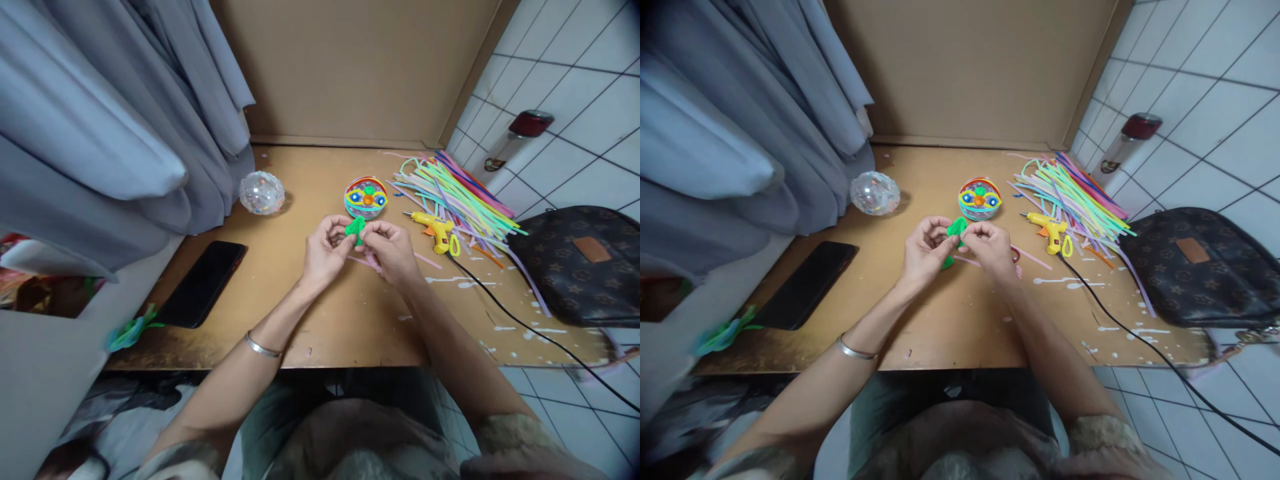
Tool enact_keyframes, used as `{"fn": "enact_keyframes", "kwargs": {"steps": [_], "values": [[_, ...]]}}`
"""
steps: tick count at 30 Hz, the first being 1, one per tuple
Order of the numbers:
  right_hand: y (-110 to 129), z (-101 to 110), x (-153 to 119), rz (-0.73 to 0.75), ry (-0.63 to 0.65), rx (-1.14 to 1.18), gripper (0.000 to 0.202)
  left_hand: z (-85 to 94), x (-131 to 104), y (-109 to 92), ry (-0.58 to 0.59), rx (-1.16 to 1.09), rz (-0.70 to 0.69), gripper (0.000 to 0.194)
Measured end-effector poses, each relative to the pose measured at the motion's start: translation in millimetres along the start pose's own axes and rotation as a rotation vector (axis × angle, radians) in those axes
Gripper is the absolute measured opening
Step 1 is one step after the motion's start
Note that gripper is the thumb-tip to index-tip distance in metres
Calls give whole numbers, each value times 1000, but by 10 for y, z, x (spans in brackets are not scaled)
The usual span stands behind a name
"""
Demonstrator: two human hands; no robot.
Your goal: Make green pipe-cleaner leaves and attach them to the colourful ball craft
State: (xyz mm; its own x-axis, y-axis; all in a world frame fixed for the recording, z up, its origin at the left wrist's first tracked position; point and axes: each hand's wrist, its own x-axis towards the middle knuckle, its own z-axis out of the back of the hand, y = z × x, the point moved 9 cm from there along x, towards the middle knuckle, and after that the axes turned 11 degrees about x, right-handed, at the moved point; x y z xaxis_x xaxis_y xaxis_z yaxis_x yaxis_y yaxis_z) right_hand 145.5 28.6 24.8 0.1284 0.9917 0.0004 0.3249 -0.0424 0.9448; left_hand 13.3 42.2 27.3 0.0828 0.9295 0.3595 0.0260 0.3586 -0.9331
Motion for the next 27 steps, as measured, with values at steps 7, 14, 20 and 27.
{"fn": "enact_keyframes", "kwargs": {"steps": [7, 14, 20, 27], "values": [[6, -10, 6, -3, 29, -14, 13, 17, 21, 38, -5, -38, 17, 37], [1, 4, 18, 19, 46, -30, 18, 8, 14, 30, 2, -38, 33, 29], [43, -5, 13, 75, 60, -58, 28, 12, 18, 38, -1, -43, 41, 32], [145, 54, -3, 280, -40, -108, 34, 23, 36, 59, -13, -88, 51, 34]]}}
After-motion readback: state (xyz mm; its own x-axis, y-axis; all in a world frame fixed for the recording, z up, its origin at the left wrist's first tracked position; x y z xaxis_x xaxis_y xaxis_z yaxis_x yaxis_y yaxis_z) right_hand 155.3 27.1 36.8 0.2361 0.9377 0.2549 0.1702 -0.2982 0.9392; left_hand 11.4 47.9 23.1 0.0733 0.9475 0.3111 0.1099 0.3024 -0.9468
